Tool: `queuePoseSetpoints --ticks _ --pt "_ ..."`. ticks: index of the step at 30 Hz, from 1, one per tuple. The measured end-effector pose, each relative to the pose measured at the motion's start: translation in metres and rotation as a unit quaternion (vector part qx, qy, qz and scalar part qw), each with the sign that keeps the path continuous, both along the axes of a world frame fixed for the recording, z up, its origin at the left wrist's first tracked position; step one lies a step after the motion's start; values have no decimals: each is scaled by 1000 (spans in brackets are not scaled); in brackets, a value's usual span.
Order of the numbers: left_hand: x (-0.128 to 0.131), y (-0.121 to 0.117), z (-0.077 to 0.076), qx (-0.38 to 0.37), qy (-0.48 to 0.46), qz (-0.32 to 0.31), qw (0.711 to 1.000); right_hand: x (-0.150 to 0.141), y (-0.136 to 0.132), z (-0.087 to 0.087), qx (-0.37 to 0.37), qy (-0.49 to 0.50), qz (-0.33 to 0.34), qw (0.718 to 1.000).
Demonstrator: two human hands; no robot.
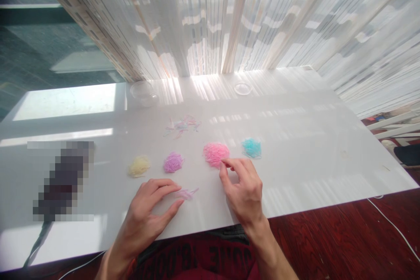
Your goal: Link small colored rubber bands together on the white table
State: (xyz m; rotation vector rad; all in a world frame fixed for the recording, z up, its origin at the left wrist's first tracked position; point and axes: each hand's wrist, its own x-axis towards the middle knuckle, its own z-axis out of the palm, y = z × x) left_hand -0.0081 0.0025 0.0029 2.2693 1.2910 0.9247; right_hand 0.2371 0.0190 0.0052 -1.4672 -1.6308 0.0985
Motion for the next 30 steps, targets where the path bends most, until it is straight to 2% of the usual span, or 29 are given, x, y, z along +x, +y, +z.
queuePoseSetpoints --ticks 4,9,12,17,30 --pt "3 0 0 11 40 -4 999 -12 -13 -1 -18 10 63 998" --pt "6 1 1 16 29 3 999 -25 -24 -7 -86 -17 181 980" --pt "6 1 1 14 25 4 1000 -29 -25 -6 -110 -31 217 969" --pt "4 1 0 9 12 0 1000 -32 -22 -4 -115 -36 238 964" --pt "2 0 2 -15 -1 -17 1000 -33 -22 -6 -92 -18 234 968"
